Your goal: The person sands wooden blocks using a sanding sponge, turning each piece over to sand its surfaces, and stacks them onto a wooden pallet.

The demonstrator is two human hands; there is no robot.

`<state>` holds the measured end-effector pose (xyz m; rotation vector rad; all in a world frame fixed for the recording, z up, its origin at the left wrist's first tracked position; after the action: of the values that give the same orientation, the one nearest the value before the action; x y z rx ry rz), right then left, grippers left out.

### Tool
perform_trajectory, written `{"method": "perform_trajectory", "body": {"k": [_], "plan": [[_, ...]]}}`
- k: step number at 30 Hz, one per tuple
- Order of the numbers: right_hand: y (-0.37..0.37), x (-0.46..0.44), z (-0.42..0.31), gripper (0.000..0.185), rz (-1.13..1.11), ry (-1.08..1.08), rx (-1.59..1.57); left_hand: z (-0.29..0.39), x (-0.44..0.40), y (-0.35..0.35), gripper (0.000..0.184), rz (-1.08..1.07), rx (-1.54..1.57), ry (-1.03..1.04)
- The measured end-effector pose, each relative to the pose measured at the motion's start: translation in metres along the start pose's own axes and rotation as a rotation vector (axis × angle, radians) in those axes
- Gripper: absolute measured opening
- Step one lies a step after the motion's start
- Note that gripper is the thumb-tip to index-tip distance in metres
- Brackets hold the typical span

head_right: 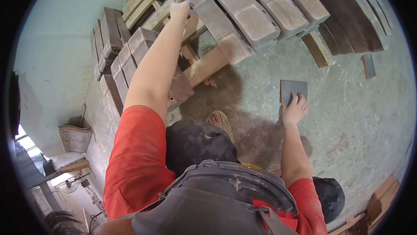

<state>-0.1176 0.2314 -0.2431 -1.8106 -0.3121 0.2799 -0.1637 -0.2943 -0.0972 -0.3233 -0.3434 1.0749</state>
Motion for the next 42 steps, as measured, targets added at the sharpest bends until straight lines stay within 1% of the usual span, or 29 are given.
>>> {"method": "perform_trajectory", "body": {"k": [1,2,3,5,6,7,9,11,12,13,15,17,19,20,21,22,25,26,28,30,32,33,35,36,37,38,39,41,42], "plan": [[0.009,0.002,-0.002,0.059,-0.009,0.061,-0.015,-0.004,-0.015,0.002,0.060,0.001,-0.011,0.003],[0.021,0.005,-0.001,0.064,-0.010,0.096,-0.020,-0.004,-0.032,0.001,0.065,0.093,-0.102,0.068],[0.025,0.002,-0.003,0.064,-0.023,0.105,-0.027,-0.008,-0.049,0.001,0.071,0.179,-0.196,0.127],[0.024,0.007,-0.002,0.065,-0.034,0.115,0.013,-0.012,-0.071,0.006,0.081,0.170,-0.205,0.063],[0.026,0.008,0.001,0.068,-0.050,0.104,-0.029,-0.006,-0.065,0.010,0.078,0.224,-0.022,-0.058],[0.029,0.011,0.004,0.068,-0.064,0.118,-0.018,-0.013,-0.083,0.016,0.066,0.089,0.224,-0.118],[0.036,0.010,0.007,0.068,-0.056,0.120,0.005,-0.024,-0.096,0.030,0.049,0.052,0.480,-0.240],[0.037,0.010,0.010,0.070,-0.043,0.125,0.004,-0.058,-0.138,0.043,0.043,-0.297,0.781,-0.388],[0.036,0.010,0.009,0.070,-0.054,0.117,0.007,-0.055,-0.134,0.045,0.041,-0.339,0.807,-0.422],[0.036,0.010,0.009,0.070,-0.066,0.110,0.009,-0.051,-0.131,0.044,0.041,-0.372,0.850,-0.413],[0.036,0.011,0.009,0.072,-0.101,0.133,0.006,-0.050,-0.129,0.038,0.043,-0.276,0.838,-0.300],[0.037,0.010,0.009,0.074,-0.136,0.162,0.001,-0.054,-0.134,0.032,0.046,-0.219,0.935,-0.167],[0.039,0.011,0.010,0.075,-0.119,0.151,-0.005,-0.033,-0.122,0.012,0.055,-0.224,0.987,-0.164],[0.039,0.011,0.010,0.076,-0.087,0.133,-0.017,-0.030,-0.118,0.000,0.055,-0.160,0.922,-0.171],[0.039,0.010,0.010,0.076,-0.092,0.132,-0.024,-0.011,-0.102,-0.016,0.055,-0.095,0.857,-0.170],[0.037,0.009,0.010,0.076,-0.102,0.140,-0.017,0.000,-0.092,-0.026,0.055,-0.088,0.846,-0.164],[0.039,0.009,0.007,0.075,-0.101,0.138,-0.032,0.036,-0.056,-0.062,0.055,-0.123,0.833,-0.158],[0.039,0.008,0.007,0.074,-0.088,0.136,-0.023,0.047,-0.034,-0.073,0.055,-0.125,0.819,-0.188],[0.036,0.005,0.007,0.072,-0.076,0.128,-0.051,0.073,0.022,-0.094,0.055,-0.119,0.758,-0.226],[0.030,0.003,0.004,0.071,-0.044,0.119,-0.081,0.094,0.079,-0.127,0.054,-0.179,0.710,-0.177],[0.018,0.000,0.003,0.068,-0.127,0.098,-0.069,0.115,0.147,-0.163,0.054,-0.188,0.745,-0.227],[0.010,-0.005,0.008,0.068,-0.095,0.122,-0.076,0.125,0.183,-0.181,0.055,-0.248,0.739,-0.217],[-0.004,-0.008,0.020,0.063,-0.048,0.109,-0.306,0.141,0.248,-0.212,0.057,-0.357,0.725,-0.248],[-0.008,-0.016,0.031,0.059,0.110,0.219,-0.529,0.147,0.272,-0.220,0.058,-0.404,0.726,-0.270],[-0.014,-0.019,0.039,0.056,0.272,0.316,-0.748,0.150,0.291,-0.225,0.058,-0.462,0.662,-0.235],[-0.037,-0.017,0.041,0.056,0.305,0.341,-0.742,0.151,0.305,-0.225,0.058,-0.510,0.598,-0.198],[-0.064,-0.014,0.041,0.052,0.224,0.445,-0.863,0.152,0.315,-0.212,0.058,-0.544,0.596,-0.192],[-0.092,0.005,0.035,0.049,0.151,0.560,-0.978,0.144,0.339,-0.173,0.060,-0.605,0.518,-0.317],[-0.105,0.015,0.031,0.049,0.310,0.466,-0.985,0.142,0.349,-0.148,0.060,-0.697,0.451,-0.367]]}}
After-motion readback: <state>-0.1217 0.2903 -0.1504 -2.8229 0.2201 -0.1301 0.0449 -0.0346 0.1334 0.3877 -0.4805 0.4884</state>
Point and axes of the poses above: each hand's wrist, its own x-axis away from the middle knuckle, its own y-axis out of the palm, z = x × y, the point moved 3 cm from there along -x, towards the middle knuckle, and after that the axes turned 4 degrees about -z, right-handed, at the moved point
